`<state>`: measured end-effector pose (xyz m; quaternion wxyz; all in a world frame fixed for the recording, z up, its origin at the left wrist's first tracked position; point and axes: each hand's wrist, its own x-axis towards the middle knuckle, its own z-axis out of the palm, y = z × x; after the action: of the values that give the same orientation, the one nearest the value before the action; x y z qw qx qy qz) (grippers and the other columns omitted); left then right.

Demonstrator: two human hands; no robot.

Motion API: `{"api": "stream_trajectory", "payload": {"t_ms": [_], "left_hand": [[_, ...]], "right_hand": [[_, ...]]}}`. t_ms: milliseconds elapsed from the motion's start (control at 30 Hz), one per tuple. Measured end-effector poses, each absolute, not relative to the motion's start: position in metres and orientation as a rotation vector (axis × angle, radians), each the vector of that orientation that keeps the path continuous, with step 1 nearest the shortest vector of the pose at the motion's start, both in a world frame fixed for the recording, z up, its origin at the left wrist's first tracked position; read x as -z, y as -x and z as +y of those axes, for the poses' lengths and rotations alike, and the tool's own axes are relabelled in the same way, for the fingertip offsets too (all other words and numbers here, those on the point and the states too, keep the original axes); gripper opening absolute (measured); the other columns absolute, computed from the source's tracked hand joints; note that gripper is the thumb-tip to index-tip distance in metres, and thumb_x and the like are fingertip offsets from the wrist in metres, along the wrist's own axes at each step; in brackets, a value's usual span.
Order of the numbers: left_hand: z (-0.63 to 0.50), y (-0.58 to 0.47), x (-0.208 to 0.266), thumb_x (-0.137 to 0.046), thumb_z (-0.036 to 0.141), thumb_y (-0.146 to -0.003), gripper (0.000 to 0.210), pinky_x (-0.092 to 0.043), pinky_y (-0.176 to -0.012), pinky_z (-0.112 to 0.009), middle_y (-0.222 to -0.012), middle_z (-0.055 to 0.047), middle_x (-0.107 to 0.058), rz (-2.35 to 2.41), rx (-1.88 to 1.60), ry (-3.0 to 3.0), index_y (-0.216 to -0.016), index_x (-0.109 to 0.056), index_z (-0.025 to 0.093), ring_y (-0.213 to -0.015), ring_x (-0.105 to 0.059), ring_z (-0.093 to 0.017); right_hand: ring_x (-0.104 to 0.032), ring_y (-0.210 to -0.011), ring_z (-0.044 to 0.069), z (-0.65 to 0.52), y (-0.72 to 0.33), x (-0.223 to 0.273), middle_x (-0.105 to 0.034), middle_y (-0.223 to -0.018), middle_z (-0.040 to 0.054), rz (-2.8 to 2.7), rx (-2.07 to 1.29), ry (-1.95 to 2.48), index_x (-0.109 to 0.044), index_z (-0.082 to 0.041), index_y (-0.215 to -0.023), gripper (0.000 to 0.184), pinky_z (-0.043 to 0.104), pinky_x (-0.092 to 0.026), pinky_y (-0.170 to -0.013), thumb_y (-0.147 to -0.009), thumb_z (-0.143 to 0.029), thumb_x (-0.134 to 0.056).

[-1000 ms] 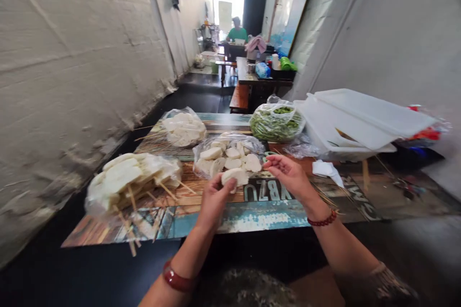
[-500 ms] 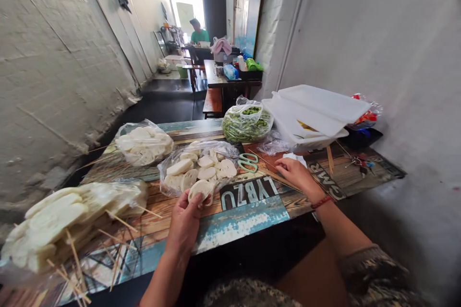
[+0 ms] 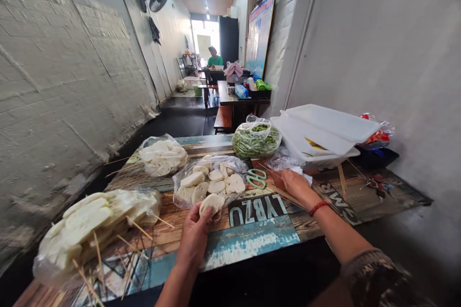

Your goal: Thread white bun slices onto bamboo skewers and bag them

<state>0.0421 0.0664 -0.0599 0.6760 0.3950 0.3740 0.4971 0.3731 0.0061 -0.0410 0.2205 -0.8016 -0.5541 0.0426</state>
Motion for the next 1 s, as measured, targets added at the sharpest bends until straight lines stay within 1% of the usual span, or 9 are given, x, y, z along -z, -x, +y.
{"api": "stream_trajectory", "payload": {"t_ms": [100, 200, 300, 400, 600, 733, 833, 933, 1000], "left_hand": [[0.068, -0.041, 0.062, -0.086, 0.04, -0.063, 0.042, -0.049, -0.061, -0.019, -0.084, -0.001, -0.072, 0.828, -1.108, -0.866, -0.094, -0.07, 0.016, -0.068, -0.064, -0.012], [0.069, -0.042, 0.061, -0.088, 0.039, -0.06, 0.045, -0.051, -0.063, -0.02, -0.085, -0.001, -0.073, 0.825, -1.108, -0.834, -0.094, -0.069, 0.016, -0.069, -0.065, -0.012], [0.07, -0.043, 0.06, -0.088, 0.039, -0.058, 0.047, -0.052, -0.063, -0.019, -0.086, -0.001, -0.073, 0.834, -1.094, -0.813, -0.095, -0.069, 0.016, -0.069, -0.066, -0.012], [0.07, -0.043, 0.06, -0.089, 0.037, -0.058, 0.047, -0.052, -0.061, -0.019, -0.087, -0.002, -0.073, 0.827, -1.109, -0.794, -0.095, -0.069, 0.016, -0.07, -0.066, -0.013], [0.067, -0.045, 0.056, -0.09, 0.035, -0.056, 0.046, -0.056, -0.076, -0.02, -0.093, 0.0, -0.073, 0.799, -1.119, -0.759, -0.093, -0.069, 0.017, -0.079, -0.067, -0.012], [0.068, -0.045, 0.055, -0.091, 0.04, -0.054, 0.052, -0.054, -0.066, -0.014, -0.087, 0.002, -0.074, 0.902, -1.059, -0.805, -0.097, -0.07, 0.02, -0.073, -0.067, -0.011], [0.072, -0.046, 0.054, -0.09, 0.042, -0.054, 0.054, -0.054, -0.062, -0.015, -0.085, 0.003, -0.074, 0.934, -1.035, -0.823, -0.1, -0.07, 0.021, -0.069, -0.067, -0.011], [0.071, -0.047, 0.052, -0.091, 0.037, -0.053, 0.05, -0.055, -0.064, -0.018, -0.086, 0.002, -0.074, 0.897, -1.064, -0.815, -0.096, -0.07, 0.019, -0.071, -0.067, -0.012], [0.067, -0.045, 0.05, -0.091, 0.034, -0.053, 0.049, -0.055, -0.065, -0.019, -0.086, 0.001, -0.073, 0.878, -1.094, -0.806, -0.093, -0.069, 0.017, -0.07, -0.067, -0.013]], "right_hand": [[-0.066, -0.089, 0.027, -0.004, -0.382, 0.025, -0.071, -0.094, 0.0163, -1.463, -0.12, 2.087, -0.066, -0.014, -0.098, 0.023, 0.038, -0.047, -0.08, -0.093, -0.019, -0.044], [-0.064, -0.1, 0.025, -0.016, -0.386, 0.008, -0.07, -0.106, 0.0119, -1.393, -0.191, 1.909, -0.066, -0.017, -0.108, 0.026, 0.037, -0.049, -0.086, -0.09, -0.026, -0.049], [-0.066, -0.078, 0.02, -0.029, -0.374, -0.003, -0.07, -0.086, 0.005, -1.324, -0.379, 1.744, -0.065, -0.019, -0.107, 0.029, 0.032, -0.053, -0.067, -0.089, -0.037, -0.051], [-0.061, -0.061, 0.014, -0.037, -0.351, -0.011, -0.062, -0.074, -0.0008, -1.256, -0.558, 1.605, -0.058, -0.021, -0.101, 0.026, 0.025, -0.051, -0.051, -0.091, -0.044, -0.051], [-0.061, -0.059, 0.01, -0.032, -0.312, -0.026, -0.057, -0.073, -0.0057, -0.981, -1.043, 1.122, -0.049, -0.023, -0.094, 0.032, 0.018, -0.051, -0.045, -0.081, -0.043, -0.071], [-0.06, -0.048, 0.01, -0.023, -0.29, -0.028, -0.058, -0.064, -0.0078, -0.921, -1.199, 0.997, -0.047, -0.022, -0.092, 0.037, 0.017, -0.048, -0.037, -0.078, -0.046, -0.071], [-0.06, -0.047, 0.01, -0.012, -0.275, -0.028, -0.058, -0.063, -0.007, -0.99, -1.208, 0.965, -0.046, -0.021, -0.086, 0.026, 0.017, -0.048, -0.037, -0.084, -0.04, -0.064], [-0.06, -0.049, 0.01, -0.003, -0.262, -0.026, -0.056, -0.063, -0.0072, -1.05, -1.129, 1.007, -0.047, -0.021, -0.084, 0.014, 0.018, -0.051, -0.04, -0.081, -0.024, -0.06], [-0.056, -0.044, 0.008, 0.001, -0.255, -0.023, -0.056, -0.063, -0.009, -1.072, -1.114, 1.031, -0.05, -0.02, -0.095, 0.021, 0.016, -0.048, -0.037, -0.075, -0.017, -0.057]]}}
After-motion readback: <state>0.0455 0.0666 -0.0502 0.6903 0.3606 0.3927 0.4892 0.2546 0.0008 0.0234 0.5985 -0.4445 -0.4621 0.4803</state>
